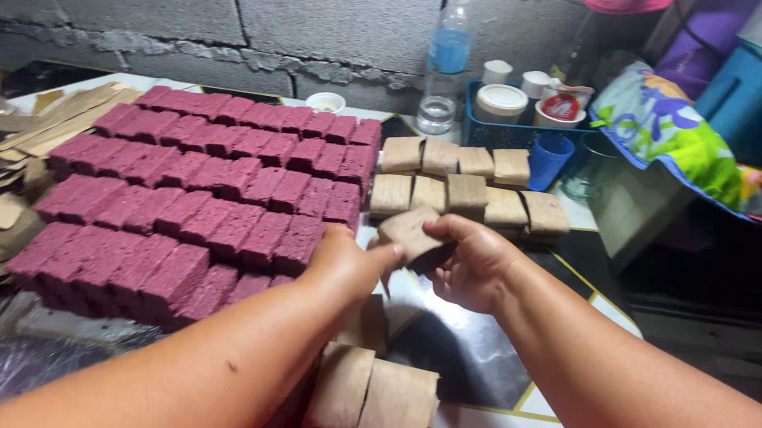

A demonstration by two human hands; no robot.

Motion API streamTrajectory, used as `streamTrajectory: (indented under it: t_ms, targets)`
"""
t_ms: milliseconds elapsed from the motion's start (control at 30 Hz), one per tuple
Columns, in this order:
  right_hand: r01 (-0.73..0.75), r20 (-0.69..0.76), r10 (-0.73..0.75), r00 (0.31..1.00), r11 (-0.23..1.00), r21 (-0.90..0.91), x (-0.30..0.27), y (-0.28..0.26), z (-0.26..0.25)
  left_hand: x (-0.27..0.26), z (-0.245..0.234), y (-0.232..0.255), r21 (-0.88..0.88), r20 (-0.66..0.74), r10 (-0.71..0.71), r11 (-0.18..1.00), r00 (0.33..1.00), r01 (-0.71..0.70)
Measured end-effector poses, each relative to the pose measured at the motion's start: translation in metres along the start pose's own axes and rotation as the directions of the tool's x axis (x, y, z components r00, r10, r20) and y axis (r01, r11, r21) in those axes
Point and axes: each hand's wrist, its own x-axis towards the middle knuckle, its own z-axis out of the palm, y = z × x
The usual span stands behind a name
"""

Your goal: The person wraps individual purple rectangular food blocks in dried leaves. They pick up a leaf, place a block on it, fold the leaf around the block, and set the wrapped item aside. The process is repeated continuously throughout the clip.

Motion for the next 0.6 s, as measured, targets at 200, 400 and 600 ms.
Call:
streamTrajectory:
  t_ms: [200, 400, 600]
  targets:
    - [0.056, 0.039, -0.06, 0.997, 0.995, 0.085, -0.018, -0.006, -0.004, 0.024, 0.026, 0.017, -0.416, 0.21, -0.131, 0.885, 0.969, 0.21]
    - [0.172, -0.029, -0.18, 0.983, 0.968, -0.18, -0.047, -0.021, -0.024, 0.048, 0.041, 0.014, -0.545, 0.429, 0.004, 0.799, 0.903, 0.255]
    - [0.188, 0.106, -0.171, 0.98, 0.965, -0.183, -0.064, -0.043, -0.053, 0.062, 0.057, 0.031, -0.461, 0.59, -0.037, 0.804, 0.806, 0.375]
